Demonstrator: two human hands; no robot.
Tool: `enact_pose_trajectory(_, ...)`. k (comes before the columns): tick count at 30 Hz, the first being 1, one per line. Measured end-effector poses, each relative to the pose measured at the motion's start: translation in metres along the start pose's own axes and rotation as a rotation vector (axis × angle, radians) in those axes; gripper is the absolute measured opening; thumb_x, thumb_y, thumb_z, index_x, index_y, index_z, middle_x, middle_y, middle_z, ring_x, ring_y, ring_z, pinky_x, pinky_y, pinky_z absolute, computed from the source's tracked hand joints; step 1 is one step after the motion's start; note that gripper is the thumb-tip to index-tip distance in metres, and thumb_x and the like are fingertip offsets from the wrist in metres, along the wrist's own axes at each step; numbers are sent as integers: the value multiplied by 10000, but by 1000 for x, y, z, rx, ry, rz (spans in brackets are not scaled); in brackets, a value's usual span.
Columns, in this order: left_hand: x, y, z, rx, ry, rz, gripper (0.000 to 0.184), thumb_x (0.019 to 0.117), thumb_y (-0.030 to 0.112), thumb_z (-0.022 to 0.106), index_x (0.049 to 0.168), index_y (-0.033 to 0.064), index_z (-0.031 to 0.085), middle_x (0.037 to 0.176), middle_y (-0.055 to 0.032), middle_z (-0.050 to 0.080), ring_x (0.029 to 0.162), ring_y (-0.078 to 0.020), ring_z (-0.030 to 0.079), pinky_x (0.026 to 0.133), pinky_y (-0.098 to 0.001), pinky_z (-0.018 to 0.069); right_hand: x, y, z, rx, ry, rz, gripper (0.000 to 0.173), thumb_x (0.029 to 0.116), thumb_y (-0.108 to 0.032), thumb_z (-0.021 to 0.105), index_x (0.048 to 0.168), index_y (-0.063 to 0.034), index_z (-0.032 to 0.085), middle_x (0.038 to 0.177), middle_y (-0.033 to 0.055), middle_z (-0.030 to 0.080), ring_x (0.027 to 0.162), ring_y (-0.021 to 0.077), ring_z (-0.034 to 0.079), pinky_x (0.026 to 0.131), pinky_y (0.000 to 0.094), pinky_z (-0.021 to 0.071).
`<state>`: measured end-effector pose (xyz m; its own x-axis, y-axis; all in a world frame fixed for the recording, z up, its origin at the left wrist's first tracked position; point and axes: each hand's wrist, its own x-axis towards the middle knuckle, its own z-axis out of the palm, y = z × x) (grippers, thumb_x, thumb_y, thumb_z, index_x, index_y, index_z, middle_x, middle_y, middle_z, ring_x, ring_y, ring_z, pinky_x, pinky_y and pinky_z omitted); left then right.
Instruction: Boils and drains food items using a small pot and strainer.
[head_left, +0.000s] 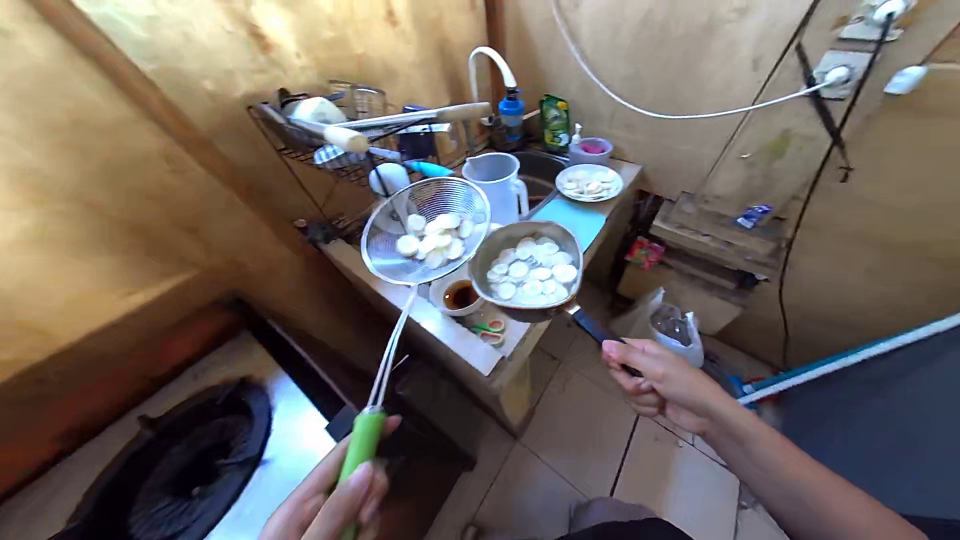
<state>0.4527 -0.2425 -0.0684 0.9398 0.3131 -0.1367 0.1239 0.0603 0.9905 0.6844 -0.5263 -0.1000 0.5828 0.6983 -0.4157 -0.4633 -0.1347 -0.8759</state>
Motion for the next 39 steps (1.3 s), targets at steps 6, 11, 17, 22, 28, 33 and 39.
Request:
enact_pose_trajectory(6,126,3,89,-35,-90,9,364,1012,176,402,1326,77,556,722,121,534,482,38,450,432,-107,401,7,-25,-103,4,298,-74,343,1135,-257,300,871,-159,494,548,-123,348,411,-39,261,397,120,246)
enact_pose_trajectory(11,241,13,138,-58,-184,-65,314,1071,116,364,1328,28,520,750,71,514,481,20,444,439,-117,409,43,-54,-168,15,470,-143,366,1140,-257,280,856,-166,492,538,-132,335,402,-42,240,392,118,231)
enact_pose_trajectory(17,367,7,174,-114,-184,-115,297,1102,114,365,1346,-11,479,770,34,501,505,-5,466,470,-136,434,106,-103,-230,43,556,-225,396,1141,-261,258,835,-168,491,516,-136,326,385,-50,228,374,110,219)
enact_pose_trajectory(22,450,-4,195,-144,-141,-181,295,1110,121,374,1353,-24,458,770,21,480,513,-16,461,482,-147,432,166,-151,-268,4,531,-246,399,1140,-253,244,827,-185,483,518,-146,328,389,-54,221,377,108,209)
enact_pose_trajectory(28,530,-34,211,-129,-53,-203,315,1109,121,379,1371,-43,437,782,5,461,525,-36,468,499,-168,444,249,-202,-308,-14,436,-196,385,1143,-263,252,844,-170,476,524,-129,330,388,-37,238,382,115,236)
enact_pose_trajectory(33,572,-61,225,-107,71,-224,339,1101,129,395,1390,-42,440,775,-3,472,527,-53,476,513,-200,461,328,-228,-343,-87,296,-130,391,1142,-269,261,836,-166,482,522,-126,338,390,-35,250,381,123,237)
enact_pose_trajectory(39,609,-88,243,-84,226,-293,355,1102,154,405,1401,-34,444,776,-16,485,524,-70,484,515,-222,468,416,-249,-378,-215,115,-15,364,1141,-266,284,849,-157,470,549,-114,341,410,-22,262,402,135,250)
